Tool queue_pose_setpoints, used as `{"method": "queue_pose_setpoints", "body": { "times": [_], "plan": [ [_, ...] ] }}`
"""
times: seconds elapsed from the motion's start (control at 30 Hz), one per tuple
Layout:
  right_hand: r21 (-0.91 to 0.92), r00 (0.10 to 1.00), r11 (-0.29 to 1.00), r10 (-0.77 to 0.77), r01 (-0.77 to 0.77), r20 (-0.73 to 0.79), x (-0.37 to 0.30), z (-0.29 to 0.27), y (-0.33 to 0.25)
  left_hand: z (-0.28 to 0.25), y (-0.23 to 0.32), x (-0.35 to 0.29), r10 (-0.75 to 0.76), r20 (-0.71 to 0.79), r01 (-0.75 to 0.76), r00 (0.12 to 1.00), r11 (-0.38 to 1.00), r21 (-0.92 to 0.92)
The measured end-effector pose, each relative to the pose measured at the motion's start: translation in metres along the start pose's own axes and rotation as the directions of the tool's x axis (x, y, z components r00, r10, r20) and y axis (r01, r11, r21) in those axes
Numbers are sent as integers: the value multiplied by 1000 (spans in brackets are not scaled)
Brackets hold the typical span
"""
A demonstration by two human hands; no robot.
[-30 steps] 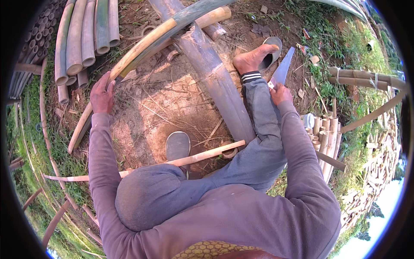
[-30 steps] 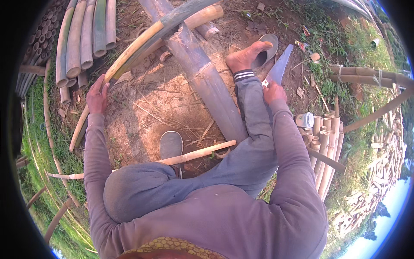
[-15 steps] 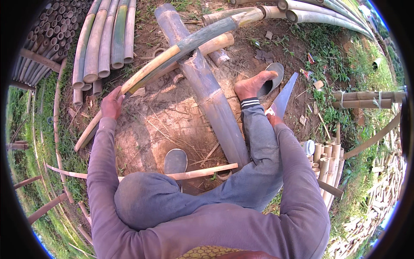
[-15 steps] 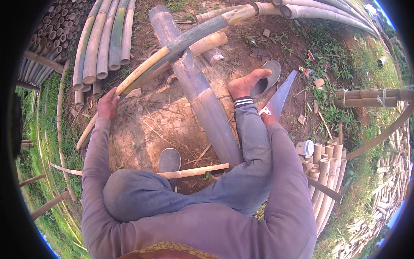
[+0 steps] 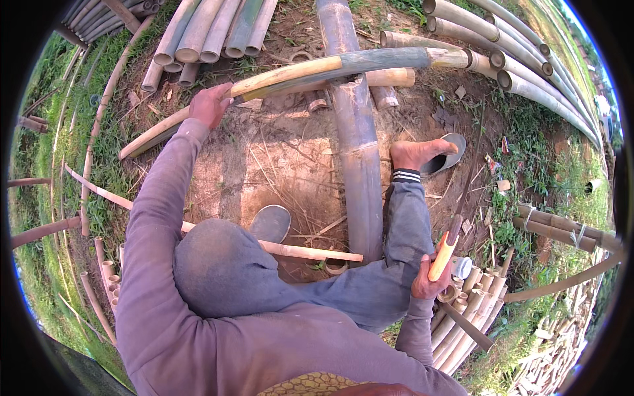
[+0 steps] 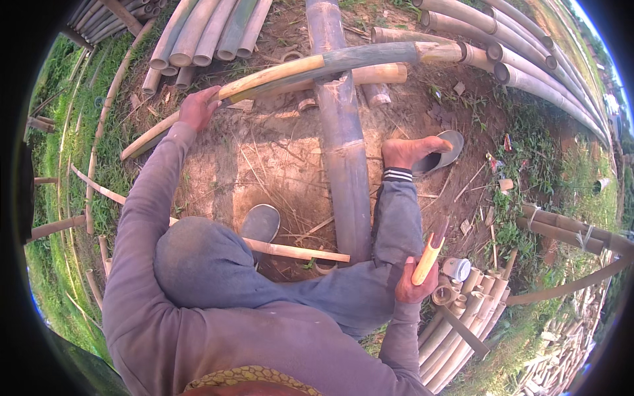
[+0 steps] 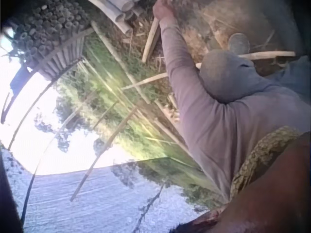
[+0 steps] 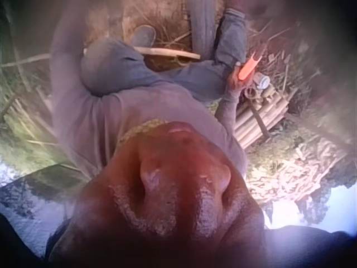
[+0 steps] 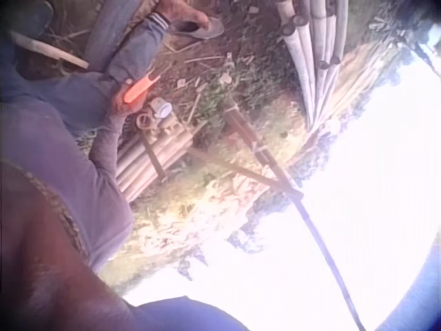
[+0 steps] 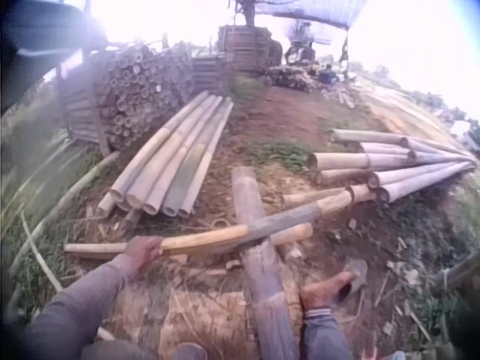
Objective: The person uses a hand saw to cut bamboo poles into shorter sections. They position each pole on a support, saw through it, and then move the cut pieces aside before repeating the process with another pole.
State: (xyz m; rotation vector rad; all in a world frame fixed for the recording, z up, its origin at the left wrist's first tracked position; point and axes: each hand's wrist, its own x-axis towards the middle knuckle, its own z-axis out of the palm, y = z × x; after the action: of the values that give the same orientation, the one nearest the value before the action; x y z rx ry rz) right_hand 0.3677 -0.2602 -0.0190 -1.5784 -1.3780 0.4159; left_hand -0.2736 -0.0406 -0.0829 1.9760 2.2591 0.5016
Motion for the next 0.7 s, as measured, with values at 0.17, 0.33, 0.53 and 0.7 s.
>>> {"method": "queue_pose_setpoints", "body": {
  "times": [0.17, 0.33, 0.53, 0.7],
  "plan": [
    [162, 985, 987, -18, -10, 170, 7, 84, -52, -6, 14, -2, -26, 5, 26, 1000, 1000, 8],
    [198, 947, 976, -141, 85, 288, 38, 135, -69, -8, 16, -2, -35, 12, 35, 999, 999, 2],
    [184, 926, 976, -173, 116, 337, 41, 133, -65, -14, 19, -5, -30, 20, 30, 999, 999, 15],
    [249, 932, 969, -95, 5, 349, 45, 146, -49, -15, 21, -5, -43, 40, 43, 998, 999, -5]
  ]
}}
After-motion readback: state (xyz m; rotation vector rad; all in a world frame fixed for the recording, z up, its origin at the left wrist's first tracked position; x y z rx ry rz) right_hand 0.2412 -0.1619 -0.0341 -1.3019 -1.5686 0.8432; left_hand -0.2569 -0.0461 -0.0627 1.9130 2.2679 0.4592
